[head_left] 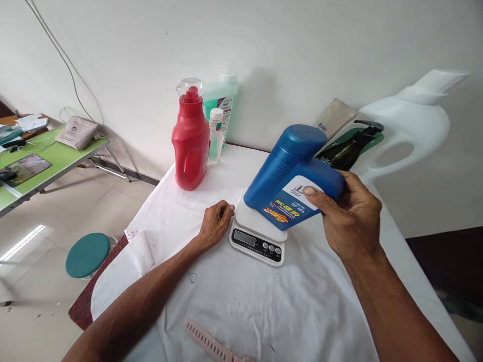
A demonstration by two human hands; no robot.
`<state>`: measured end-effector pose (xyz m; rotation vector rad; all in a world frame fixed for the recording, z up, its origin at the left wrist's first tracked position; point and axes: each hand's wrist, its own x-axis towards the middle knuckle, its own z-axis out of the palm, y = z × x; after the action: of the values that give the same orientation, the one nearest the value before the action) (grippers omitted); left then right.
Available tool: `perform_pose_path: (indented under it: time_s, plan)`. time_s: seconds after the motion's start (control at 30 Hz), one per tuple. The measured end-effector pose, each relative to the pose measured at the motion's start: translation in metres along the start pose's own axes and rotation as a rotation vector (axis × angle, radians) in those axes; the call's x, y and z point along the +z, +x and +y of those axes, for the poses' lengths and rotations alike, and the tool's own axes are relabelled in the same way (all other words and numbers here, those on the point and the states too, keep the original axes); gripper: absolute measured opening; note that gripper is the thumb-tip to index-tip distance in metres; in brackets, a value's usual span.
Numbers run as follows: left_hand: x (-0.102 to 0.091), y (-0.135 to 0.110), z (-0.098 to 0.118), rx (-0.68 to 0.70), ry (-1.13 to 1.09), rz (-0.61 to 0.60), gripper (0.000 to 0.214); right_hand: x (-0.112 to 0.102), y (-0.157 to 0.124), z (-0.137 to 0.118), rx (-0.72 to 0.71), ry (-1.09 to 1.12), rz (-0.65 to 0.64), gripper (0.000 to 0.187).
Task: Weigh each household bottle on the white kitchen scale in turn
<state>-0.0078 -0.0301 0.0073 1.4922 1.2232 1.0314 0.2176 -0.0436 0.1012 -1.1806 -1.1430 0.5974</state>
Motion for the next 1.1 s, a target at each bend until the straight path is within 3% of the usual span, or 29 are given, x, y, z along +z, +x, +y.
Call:
perform_pose_path:
  time_s: [0.3,0.43,0.57,0.63,0.73,1.1]
  plan:
    - [-0.001,-0.001,0.001,0.005,-0.022,0.003,0.038,-0.009,-0.004,-0.014,0.009,-0.010,-0.035,0.066]
    - [-0.002,-0.001,0.002,-0.002,-0.026,0.006,0.039,-0.028,-0.021,-0.009,0.039,0.124,0.173,0.052]
    - [-0.002,-0.001,0.002,-0.002,-0.033,0.005,0.039,-0.039,-0.064,0.014,0.343,0.245,0.344,0.052]
    - [-0.002,-0.001,0.003,-0.001,-0.034,0.004,0.038,-0.039,-0.089,0.028,0.467,0.273,0.340,0.055]
    - [-0.002,-0.001,0.004,-0.007,-0.039,0.003,0.038,-0.035,-0.117,0.045,0.536,0.263,0.334,0.055]
    - [-0.001,-0.002,0.002,-0.005,-0.040,0.002,0.038,-0.031,-0.132,0.061,0.396,-0.016,0.172,0.051]
